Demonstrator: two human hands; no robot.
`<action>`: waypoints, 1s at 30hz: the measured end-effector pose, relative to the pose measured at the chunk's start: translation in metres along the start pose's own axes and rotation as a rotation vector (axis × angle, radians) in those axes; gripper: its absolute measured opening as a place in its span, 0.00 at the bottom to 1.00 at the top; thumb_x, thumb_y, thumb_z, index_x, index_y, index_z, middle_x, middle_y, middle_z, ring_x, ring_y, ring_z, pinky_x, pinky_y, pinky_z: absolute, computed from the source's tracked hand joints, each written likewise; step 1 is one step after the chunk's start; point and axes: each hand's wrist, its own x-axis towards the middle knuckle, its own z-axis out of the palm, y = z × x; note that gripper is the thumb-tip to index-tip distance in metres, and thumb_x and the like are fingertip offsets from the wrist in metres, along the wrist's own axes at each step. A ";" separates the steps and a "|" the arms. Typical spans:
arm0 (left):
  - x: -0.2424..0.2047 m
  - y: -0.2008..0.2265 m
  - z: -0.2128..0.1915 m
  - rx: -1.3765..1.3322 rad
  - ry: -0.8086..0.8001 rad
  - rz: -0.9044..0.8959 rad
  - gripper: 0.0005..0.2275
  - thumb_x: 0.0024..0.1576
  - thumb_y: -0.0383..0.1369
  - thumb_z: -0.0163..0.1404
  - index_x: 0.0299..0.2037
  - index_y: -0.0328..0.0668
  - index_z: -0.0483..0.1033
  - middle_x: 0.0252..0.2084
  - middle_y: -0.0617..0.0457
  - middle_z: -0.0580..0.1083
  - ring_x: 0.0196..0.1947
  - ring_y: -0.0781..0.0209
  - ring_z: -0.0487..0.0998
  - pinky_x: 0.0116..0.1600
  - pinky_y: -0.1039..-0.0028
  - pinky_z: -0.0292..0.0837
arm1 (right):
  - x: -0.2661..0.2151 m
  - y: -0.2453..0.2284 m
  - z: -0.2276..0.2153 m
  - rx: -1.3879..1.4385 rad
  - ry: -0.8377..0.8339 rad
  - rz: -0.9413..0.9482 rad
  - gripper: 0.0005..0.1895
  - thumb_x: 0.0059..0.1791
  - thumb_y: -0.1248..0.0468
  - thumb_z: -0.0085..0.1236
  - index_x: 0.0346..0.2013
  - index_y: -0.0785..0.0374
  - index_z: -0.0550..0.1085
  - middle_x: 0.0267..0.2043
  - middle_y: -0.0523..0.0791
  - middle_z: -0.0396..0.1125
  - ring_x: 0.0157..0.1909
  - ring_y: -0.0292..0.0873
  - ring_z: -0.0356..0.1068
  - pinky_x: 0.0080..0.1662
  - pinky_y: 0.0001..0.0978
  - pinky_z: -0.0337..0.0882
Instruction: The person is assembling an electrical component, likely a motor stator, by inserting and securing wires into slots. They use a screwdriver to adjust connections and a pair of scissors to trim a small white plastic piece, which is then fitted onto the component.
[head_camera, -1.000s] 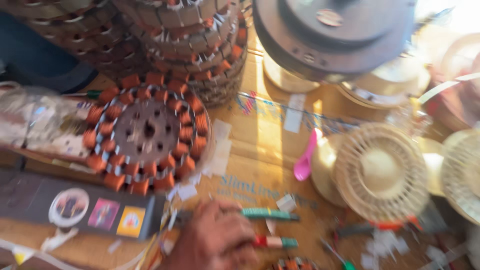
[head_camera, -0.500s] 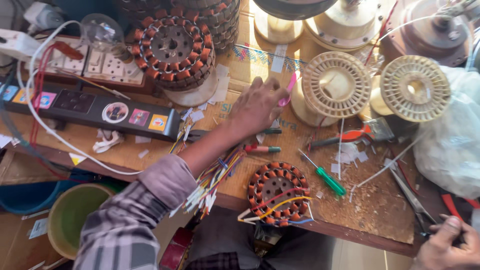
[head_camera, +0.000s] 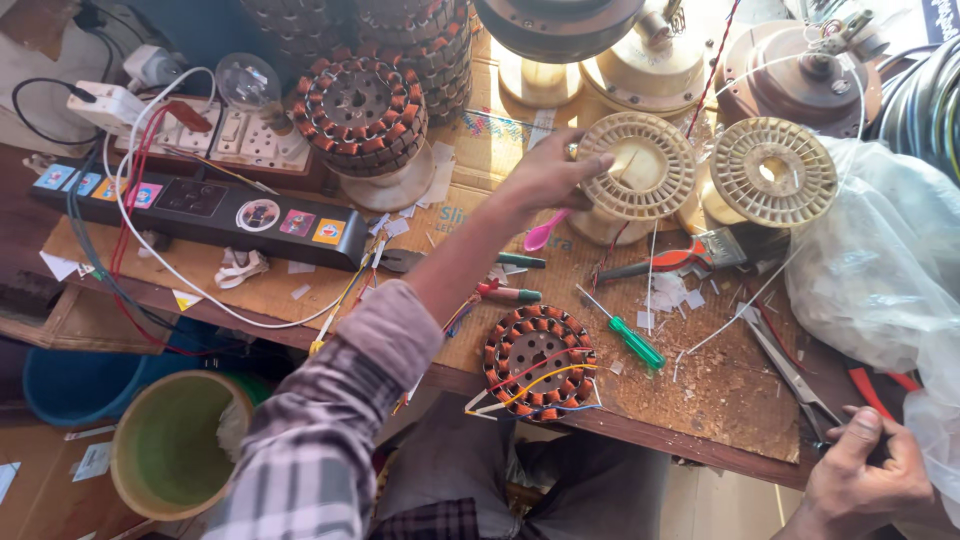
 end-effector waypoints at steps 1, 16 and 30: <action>0.006 0.002 0.003 -0.063 -0.018 0.068 0.29 0.53 0.36 0.58 0.65 0.37 0.64 0.44 0.48 0.79 0.38 0.62 0.84 0.39 0.70 0.85 | 0.001 -0.001 0.000 -0.009 0.000 -0.004 0.16 0.64 0.68 0.50 0.41 0.82 0.75 0.35 0.53 0.71 0.34 0.41 0.72 0.38 0.29 0.70; -0.033 -0.014 -0.037 -0.405 0.514 0.157 0.18 0.56 0.35 0.57 0.55 0.38 0.72 0.39 0.51 0.77 0.25 0.66 0.79 0.25 0.77 0.74 | -0.003 0.021 0.003 0.045 -0.005 -0.005 0.16 0.65 0.68 0.49 0.42 0.84 0.74 0.38 0.55 0.72 0.34 0.42 0.71 0.40 0.28 0.71; -0.036 -0.030 -0.008 -0.570 0.352 0.054 0.16 0.54 0.36 0.58 0.51 0.46 0.73 0.35 0.53 0.78 0.23 0.63 0.78 0.21 0.79 0.67 | -0.001 0.039 0.013 0.181 0.110 -0.017 0.16 0.62 0.64 0.52 0.49 0.81 0.69 0.41 0.54 0.71 0.34 0.41 0.67 0.37 0.28 0.70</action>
